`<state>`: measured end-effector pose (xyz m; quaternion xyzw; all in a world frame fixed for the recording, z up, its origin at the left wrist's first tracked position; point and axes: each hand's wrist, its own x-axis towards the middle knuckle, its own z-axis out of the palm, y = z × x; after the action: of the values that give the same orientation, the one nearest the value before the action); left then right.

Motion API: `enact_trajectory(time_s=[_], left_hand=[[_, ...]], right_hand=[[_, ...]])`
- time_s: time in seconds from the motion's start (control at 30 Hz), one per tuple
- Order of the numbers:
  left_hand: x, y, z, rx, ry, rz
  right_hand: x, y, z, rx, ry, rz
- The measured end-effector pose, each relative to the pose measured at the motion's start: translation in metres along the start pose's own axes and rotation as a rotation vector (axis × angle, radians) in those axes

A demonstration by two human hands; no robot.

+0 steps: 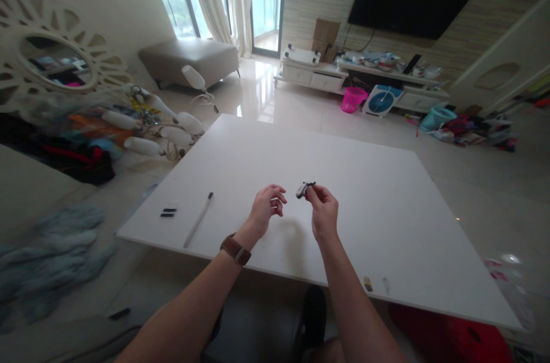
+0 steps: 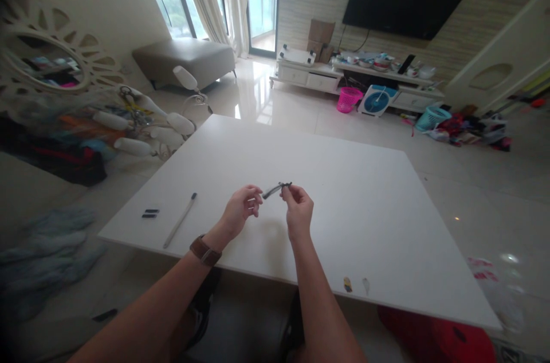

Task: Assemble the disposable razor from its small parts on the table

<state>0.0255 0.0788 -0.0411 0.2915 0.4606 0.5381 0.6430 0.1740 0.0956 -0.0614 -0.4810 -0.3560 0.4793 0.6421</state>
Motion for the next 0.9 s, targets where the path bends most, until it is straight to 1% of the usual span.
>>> enact_trajectory(time_s=[0.23, 0.33, 0.4, 0.57, 0.7, 0.9], left_hand=[[-0.003, 0.005, 0.001, -0.06, 0.087, -0.012], [-0.002, 0.005, 0.0, -0.098, 0.102, -0.043], [-0.002, 0.005, 0.0, -0.109, 0.091, -0.063], [-0.002, 0.005, 0.0, -0.102, -0.004, -0.134], [-0.003, 0.006, 0.0, -0.098, -0.114, -0.195], [-0.008, 0.007, 0.002, -0.054, -0.244, -0.139]], right_hand=[[-0.004, 0.001, 0.002, -0.077, 0.003, 0.084], [-0.004, 0.003, 0.002, -0.067, -0.012, 0.089], [-0.003, 0.004, 0.002, -0.047, -0.033, 0.068], [-0.003, 0.002, 0.005, -0.005, -0.073, -0.003], [-0.004, -0.001, 0.005, -0.063, -0.119, -0.039], [-0.008, -0.006, 0.003, -0.133, -0.205, -0.081]])
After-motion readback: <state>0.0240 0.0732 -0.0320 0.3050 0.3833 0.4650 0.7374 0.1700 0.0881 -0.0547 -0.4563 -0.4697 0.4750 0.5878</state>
